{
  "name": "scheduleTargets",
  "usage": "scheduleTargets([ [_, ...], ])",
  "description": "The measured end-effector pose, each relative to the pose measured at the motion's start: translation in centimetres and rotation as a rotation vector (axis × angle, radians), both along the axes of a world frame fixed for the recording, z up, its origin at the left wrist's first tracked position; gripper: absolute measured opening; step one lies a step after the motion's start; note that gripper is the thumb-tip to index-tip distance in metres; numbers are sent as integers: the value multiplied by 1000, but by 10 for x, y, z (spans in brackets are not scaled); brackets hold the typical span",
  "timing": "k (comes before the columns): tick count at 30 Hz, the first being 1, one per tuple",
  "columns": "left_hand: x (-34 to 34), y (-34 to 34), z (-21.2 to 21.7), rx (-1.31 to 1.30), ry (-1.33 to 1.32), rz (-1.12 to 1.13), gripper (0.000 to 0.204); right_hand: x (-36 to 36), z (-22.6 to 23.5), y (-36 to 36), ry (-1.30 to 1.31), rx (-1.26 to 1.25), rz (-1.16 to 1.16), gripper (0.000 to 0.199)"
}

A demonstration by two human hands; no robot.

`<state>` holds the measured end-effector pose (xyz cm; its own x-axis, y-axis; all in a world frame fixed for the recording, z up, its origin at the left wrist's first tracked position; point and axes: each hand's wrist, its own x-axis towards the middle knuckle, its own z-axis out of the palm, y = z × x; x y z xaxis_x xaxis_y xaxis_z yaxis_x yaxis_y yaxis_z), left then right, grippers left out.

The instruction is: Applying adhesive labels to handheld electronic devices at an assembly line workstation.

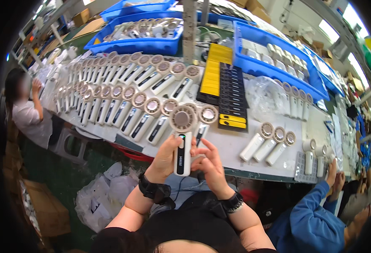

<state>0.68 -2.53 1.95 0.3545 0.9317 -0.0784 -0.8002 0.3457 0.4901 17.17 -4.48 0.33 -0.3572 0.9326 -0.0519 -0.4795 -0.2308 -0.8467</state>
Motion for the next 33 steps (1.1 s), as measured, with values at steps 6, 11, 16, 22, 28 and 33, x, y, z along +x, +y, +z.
scheduleTargets([
  [6, 37, 4, -6, 135, 378, 206, 32, -8, 18, -5, -301, 250, -30, 84],
  [11, 63, 3, -22, 200, 394, 97, 49, 48, -5, -1, -733, 557, -167, 92],
  [16, 36, -1, -17, 731, 1187, 72, 53, 99, 7, -20, -731, 261, -143, 91],
  [22, 36, 26, 8, 1066, 1675, 263, 59, 91, -15, -24, -805, 303, -111, 90],
  [28, 58, 79, 14, 1364, 2037, 283, 63, 90, -44, -17, -782, 341, -217, 88],
  [33, 68, 107, 1, 1468, 2189, 214, 50, 86, -43, -15, -819, 407, -217, 88],
])
